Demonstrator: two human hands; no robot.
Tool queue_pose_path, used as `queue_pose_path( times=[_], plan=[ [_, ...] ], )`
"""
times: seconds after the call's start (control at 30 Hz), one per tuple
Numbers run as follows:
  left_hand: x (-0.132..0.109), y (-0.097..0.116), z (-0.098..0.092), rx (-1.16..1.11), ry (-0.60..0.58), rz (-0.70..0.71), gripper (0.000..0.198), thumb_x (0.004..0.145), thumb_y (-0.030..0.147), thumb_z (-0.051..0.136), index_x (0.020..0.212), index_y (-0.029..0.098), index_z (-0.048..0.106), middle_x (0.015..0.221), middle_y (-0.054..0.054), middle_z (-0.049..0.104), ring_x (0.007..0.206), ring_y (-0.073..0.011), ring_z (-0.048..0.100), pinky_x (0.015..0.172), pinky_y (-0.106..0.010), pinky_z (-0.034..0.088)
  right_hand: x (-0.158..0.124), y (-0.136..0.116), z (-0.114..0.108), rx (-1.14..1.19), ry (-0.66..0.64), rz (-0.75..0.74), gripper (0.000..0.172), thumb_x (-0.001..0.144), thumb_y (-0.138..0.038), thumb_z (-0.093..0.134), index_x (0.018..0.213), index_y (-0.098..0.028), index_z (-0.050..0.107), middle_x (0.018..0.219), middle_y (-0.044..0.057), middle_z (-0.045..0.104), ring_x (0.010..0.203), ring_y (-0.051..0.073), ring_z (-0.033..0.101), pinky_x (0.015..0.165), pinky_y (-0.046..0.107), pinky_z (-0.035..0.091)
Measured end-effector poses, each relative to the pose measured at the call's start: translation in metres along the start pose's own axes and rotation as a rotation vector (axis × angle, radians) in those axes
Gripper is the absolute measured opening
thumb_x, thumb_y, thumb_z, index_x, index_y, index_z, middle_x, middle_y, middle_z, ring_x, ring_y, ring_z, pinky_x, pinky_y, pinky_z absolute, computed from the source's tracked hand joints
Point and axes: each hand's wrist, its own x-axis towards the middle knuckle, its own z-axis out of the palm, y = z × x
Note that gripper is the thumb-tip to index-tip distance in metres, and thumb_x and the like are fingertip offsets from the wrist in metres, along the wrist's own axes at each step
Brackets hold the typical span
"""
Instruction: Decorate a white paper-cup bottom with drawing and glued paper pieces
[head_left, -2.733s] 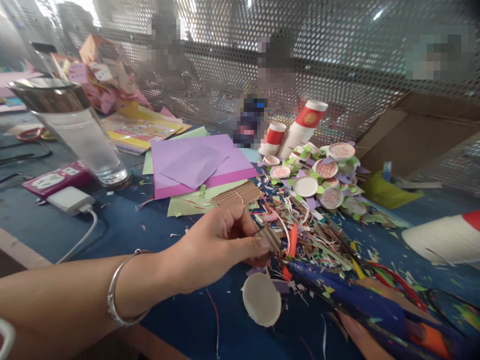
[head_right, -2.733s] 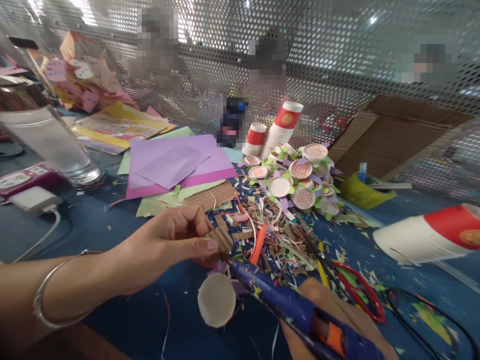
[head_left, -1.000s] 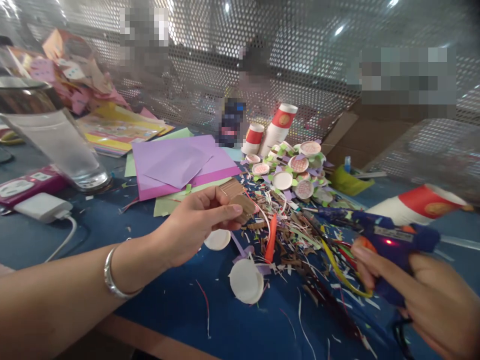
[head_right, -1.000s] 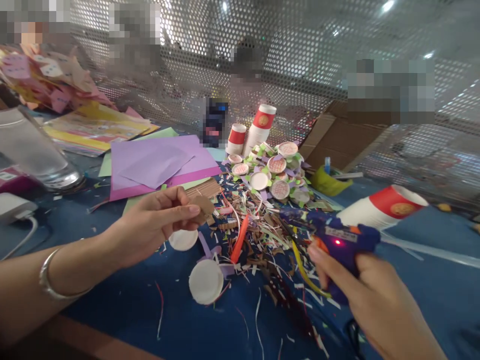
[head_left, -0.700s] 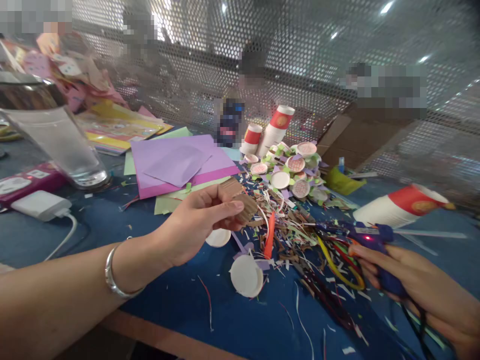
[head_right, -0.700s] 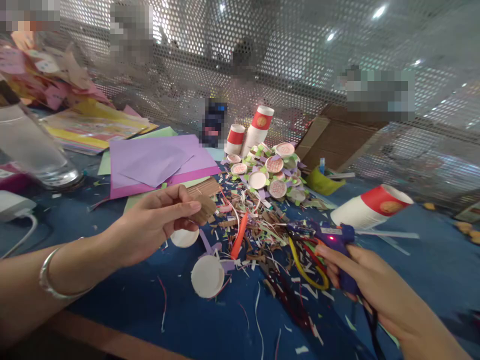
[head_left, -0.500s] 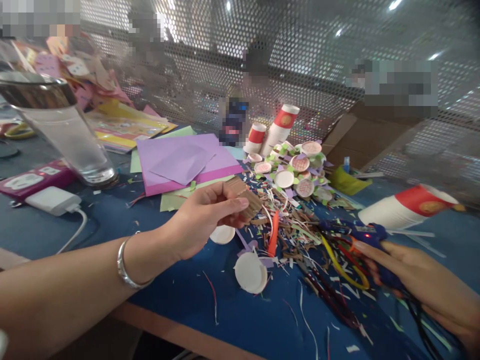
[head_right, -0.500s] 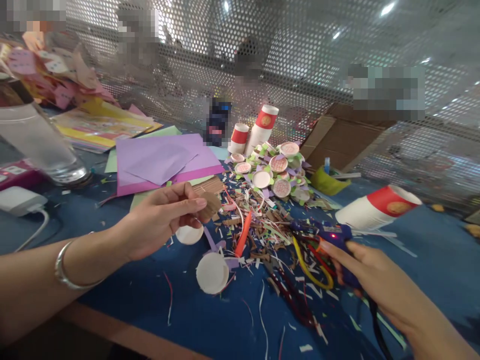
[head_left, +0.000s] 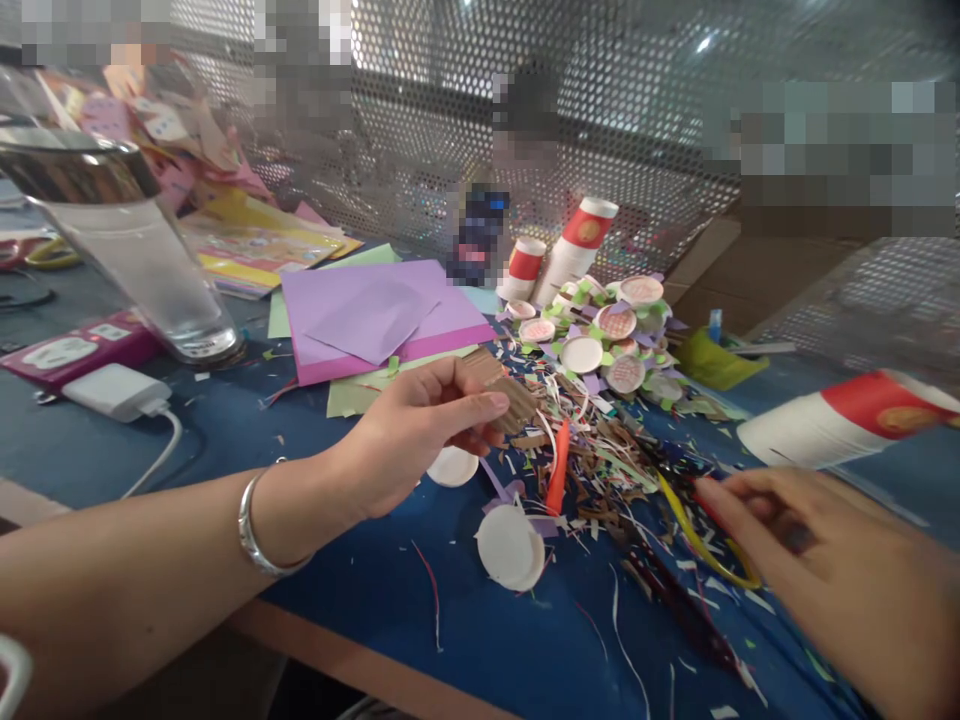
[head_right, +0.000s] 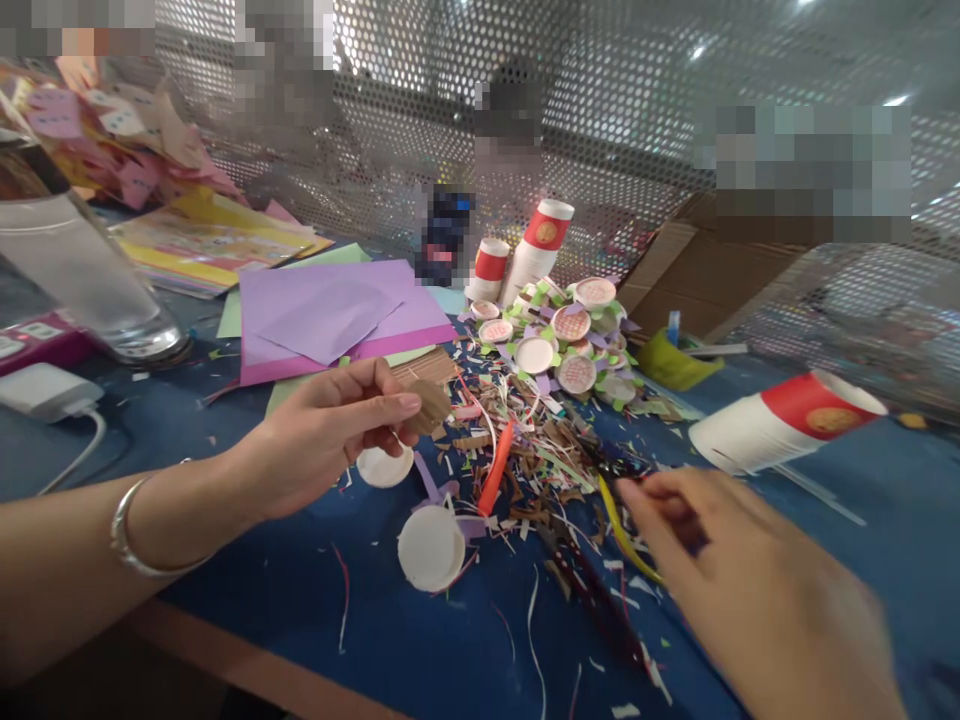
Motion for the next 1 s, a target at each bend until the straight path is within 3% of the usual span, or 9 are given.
queue_pose_path(
  times=[0.1, 0.23, 0.33, 0.5, 0.67, 0.83, 1.0],
  plan=[
    [0.002, -0.001, 0.002, -0.013, 0.028, 0.007, 0.023, 0.083, 0.018, 0.075, 0.072, 0.015, 0.055, 0.065, 0.003, 0.064, 0.06, -0.007, 0.062, 0.056, -0.017, 0.048, 0.008, -0.062, 0.003, 0.172, -0.186, -0.264, 0.026, 0.097, -0.05, 0.058, 0.09, -0.027, 0.067, 0.08, 0.002, 0.071, 0.062, 0.017, 0.067, 0.052, 0.028, 0.049],
    [0.004, -0.003, 0.001, -0.006, 0.04, 0.013, 0.023, 0.082, 0.018, 0.076, 0.072, 0.015, 0.056, 0.065, 0.003, 0.066, 0.06, -0.0073, 0.063, 0.056, -0.017, 0.048, 0.031, -0.123, 0.019, 0.256, -0.407, -0.286, 0.024, 0.096, -0.042, 0.062, 0.083, -0.022, 0.063, 0.077, 0.003, 0.068, 0.067, 0.018, 0.064, 0.058, 0.03, 0.046],
    [0.006, -0.004, -0.002, 0.002, 0.052, 0.024, 0.023, 0.081, 0.02, 0.077, 0.073, 0.016, 0.056, 0.065, 0.003, 0.066, 0.06, -0.0072, 0.063, 0.057, -0.017, 0.048, 0.044, -0.141, 0.031, 0.238, -0.504, -0.273, 0.019, 0.091, -0.038, 0.069, 0.085, -0.02, 0.065, 0.077, 0.003, 0.069, 0.063, 0.018, 0.062, 0.056, 0.03, 0.041],
    [0.009, -0.005, -0.007, -0.008, 0.055, 0.027, 0.024, 0.081, 0.02, 0.078, 0.072, 0.016, 0.056, 0.064, 0.003, 0.066, 0.06, -0.0074, 0.064, 0.057, -0.017, 0.048, 0.052, -0.144, 0.042, 0.274, -0.524, -0.297, 0.009, 0.086, -0.025, 0.071, 0.082, -0.019, 0.066, 0.071, 0.001, 0.067, 0.058, 0.016, 0.06, 0.055, 0.029, 0.04],
    [0.008, -0.004, -0.005, -0.019, 0.054, 0.013, 0.022, 0.081, 0.019, 0.077, 0.073, 0.015, 0.057, 0.065, 0.003, 0.066, 0.061, -0.0083, 0.066, 0.058, -0.018, 0.049, 0.048, -0.129, 0.034, 0.361, -0.443, -0.327, 0.01, 0.092, -0.018, 0.062, 0.087, -0.021, 0.07, 0.083, 0.002, 0.07, 0.07, 0.015, 0.064, 0.061, 0.027, 0.047],
    [0.006, -0.001, -0.003, -0.02, 0.053, -0.034, 0.024, 0.082, 0.018, 0.074, 0.072, 0.016, 0.053, 0.065, 0.003, 0.065, 0.06, -0.0082, 0.065, 0.058, -0.019, 0.049, 0.031, -0.112, 0.022, 0.498, -0.082, -0.412, 0.009, 0.098, -0.022, 0.062, 0.099, -0.026, 0.07, 0.083, -0.002, 0.07, 0.07, 0.012, 0.065, 0.065, 0.025, 0.05],
    [0.005, 0.003, -0.004, 0.041, -0.007, -0.112, 0.023, 0.082, 0.024, 0.075, 0.076, 0.016, 0.055, 0.069, 0.001, 0.066, 0.063, -0.0093, 0.065, 0.058, -0.02, 0.05, 0.023, -0.11, 0.018, 0.504, 0.072, -0.525, 0.024, 0.094, -0.009, 0.063, 0.109, -0.028, 0.065, 0.091, -0.003, 0.075, 0.08, 0.013, 0.072, 0.079, 0.027, 0.056]
  ],
)
